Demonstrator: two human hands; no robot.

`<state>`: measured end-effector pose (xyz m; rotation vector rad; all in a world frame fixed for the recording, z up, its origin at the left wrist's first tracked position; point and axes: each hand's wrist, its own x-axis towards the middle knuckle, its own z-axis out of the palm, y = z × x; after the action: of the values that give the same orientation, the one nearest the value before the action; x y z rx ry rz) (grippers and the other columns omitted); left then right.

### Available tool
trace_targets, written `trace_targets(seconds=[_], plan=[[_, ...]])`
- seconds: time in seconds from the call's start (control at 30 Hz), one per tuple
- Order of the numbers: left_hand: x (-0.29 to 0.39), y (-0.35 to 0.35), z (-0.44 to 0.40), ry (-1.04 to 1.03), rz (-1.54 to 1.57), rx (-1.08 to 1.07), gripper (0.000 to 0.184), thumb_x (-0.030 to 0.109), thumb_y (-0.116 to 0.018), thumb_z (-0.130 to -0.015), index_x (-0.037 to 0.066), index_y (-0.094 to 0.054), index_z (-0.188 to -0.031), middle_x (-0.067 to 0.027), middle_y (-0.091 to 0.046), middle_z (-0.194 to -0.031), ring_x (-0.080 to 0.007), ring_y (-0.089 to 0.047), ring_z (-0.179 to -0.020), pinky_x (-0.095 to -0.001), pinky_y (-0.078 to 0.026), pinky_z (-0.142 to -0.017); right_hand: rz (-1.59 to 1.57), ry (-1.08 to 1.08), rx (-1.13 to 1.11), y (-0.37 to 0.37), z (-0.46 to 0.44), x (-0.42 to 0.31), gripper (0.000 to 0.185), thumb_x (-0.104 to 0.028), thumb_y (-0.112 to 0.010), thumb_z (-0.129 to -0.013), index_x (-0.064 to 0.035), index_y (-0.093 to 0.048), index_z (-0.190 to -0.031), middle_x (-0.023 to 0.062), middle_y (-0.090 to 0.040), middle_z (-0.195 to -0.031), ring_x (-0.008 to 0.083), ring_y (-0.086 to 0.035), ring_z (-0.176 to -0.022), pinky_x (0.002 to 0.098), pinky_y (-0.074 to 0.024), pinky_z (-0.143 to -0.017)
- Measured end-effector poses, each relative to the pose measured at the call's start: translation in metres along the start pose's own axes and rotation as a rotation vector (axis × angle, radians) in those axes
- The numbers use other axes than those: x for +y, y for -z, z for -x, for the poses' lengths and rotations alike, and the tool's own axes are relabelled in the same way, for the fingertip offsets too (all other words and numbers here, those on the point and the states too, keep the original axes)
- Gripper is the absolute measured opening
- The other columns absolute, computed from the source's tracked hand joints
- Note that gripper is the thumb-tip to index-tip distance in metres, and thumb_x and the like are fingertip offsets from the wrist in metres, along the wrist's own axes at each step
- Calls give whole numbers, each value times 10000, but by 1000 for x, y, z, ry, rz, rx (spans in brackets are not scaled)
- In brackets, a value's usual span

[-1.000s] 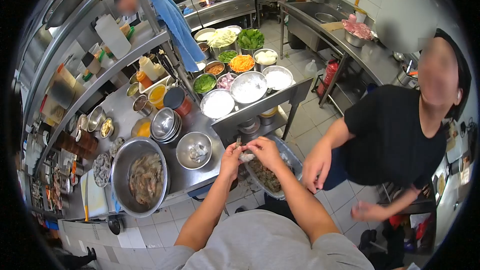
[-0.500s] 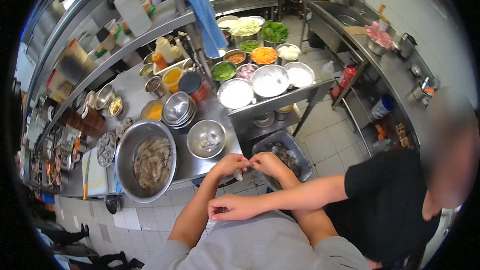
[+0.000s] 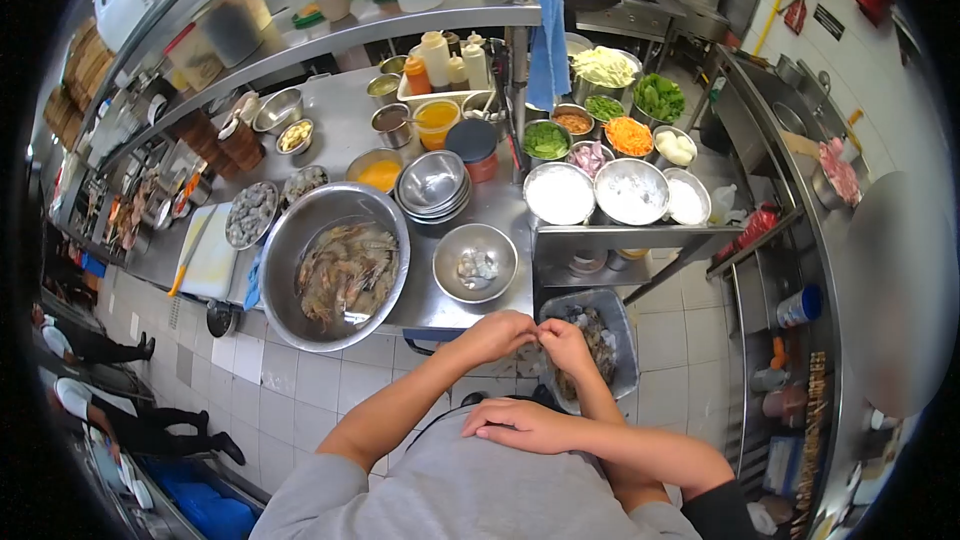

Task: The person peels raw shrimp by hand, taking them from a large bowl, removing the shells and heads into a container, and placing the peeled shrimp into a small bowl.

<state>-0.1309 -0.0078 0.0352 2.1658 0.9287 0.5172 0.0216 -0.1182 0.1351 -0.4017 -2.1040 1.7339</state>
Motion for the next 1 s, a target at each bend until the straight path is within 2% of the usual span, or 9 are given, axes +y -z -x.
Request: trace_targets(seconds=[0.07,0.2,0.33,0.47,0.73,0.8,0.9,0.93,1.0], plan=[[1,3,6,-154,24,-23,179,191,-660,-889,38,-649,-982,-167,-673,-927,-362,-633,-865,-435,-497,-758,-47,-28,-8,1,7,-1,235,-170,-495,-1014,-40,-609,-1172,82,-626,-1148,224,-569,-1137,351,-432,-998],[8,15,18,-7,137,-59,173,174,-656,-906,30,-642,-1000,-140,-680,-935,-287,-658,-851,-377,-511,-763,-78,-185,16,2,20,-14,266,-166,-497,-1015,-23,-625,-1200,99,-627,-1223,225,-575,-1182,339,-430,-1025],[3,35,31,173,600,-64,164,160,-630,-951,15,-623,-1028,-18,-661,-914,-92,-608,-837,-262,-502,-776,-88,-213,87,-2,31,-17,269,-150,-501,-1013,-4,-639,-1192,120,-636,-1242,246,-577,-1207,350,-426,-1040],[2,70,53,293,971,235,146,168,-572,-986,42,-604,-1053,-17,-617,-856,-82,-580,-789,-250,-495,-728,-56,-181,90,-5,47,-22,270,-134,-489,-1012,2,-640,-1190,127,-639,-1255,256,-578,-1212,363,-427,-1041],[-20,115,93,350,1135,842,235,127,-532,-992,48,-539,-1213,-24,-577,-858,-86,-545,-795,-244,-466,-687,-62,-190,61,7,86,-33,307,-132,-487,-1007,-11,-606,-1262,122,-602,-1324,269,-538,-1265,372,-394,-1077],[-23,137,105,358,1111,910,259,126,-538,-986,52,-522,-1234,-31,-596,-882,-99,-566,-800,-254,-479,-675,-39,-160,110,23,100,-38,247,-134,-553,-964,-10,-672,-1140,136,-667,-1190,271,-627,-1107,369,-471,-958],[-36,177,124,327,1057,1116,325,126,-556,-973,72,-476,-1283,-53,-647,-955,-130,-622,-818,-274,-511,-642,403,-562,1116,57,173,232,134,-114,-642,-870,17,-662,-889,77,-622,-806,181,-568,-757,332,-464,-707],[-44,194,131,281,1021,1193,336,131,-560,-971,86,-464,-1290,-58,-660,-981,-136,-637,-825,-274,-518,-632,506,-635,1282,65,190,301,138,-107,-672,-839,26,-658,-806,58,-607,-678,151,-548,-640,320,-461,-623],[-58,229,147,257,935,1382,320,139,-562,-971,104,-467,-1274,-61,-667,-1004,-142,-644,-856,-288,-528,-631,535,-764,1213,69,192,300,130,-113,-662,-856,10,-659,-812,54,-627,-710,134,-562,-654,300,-463,-618]])
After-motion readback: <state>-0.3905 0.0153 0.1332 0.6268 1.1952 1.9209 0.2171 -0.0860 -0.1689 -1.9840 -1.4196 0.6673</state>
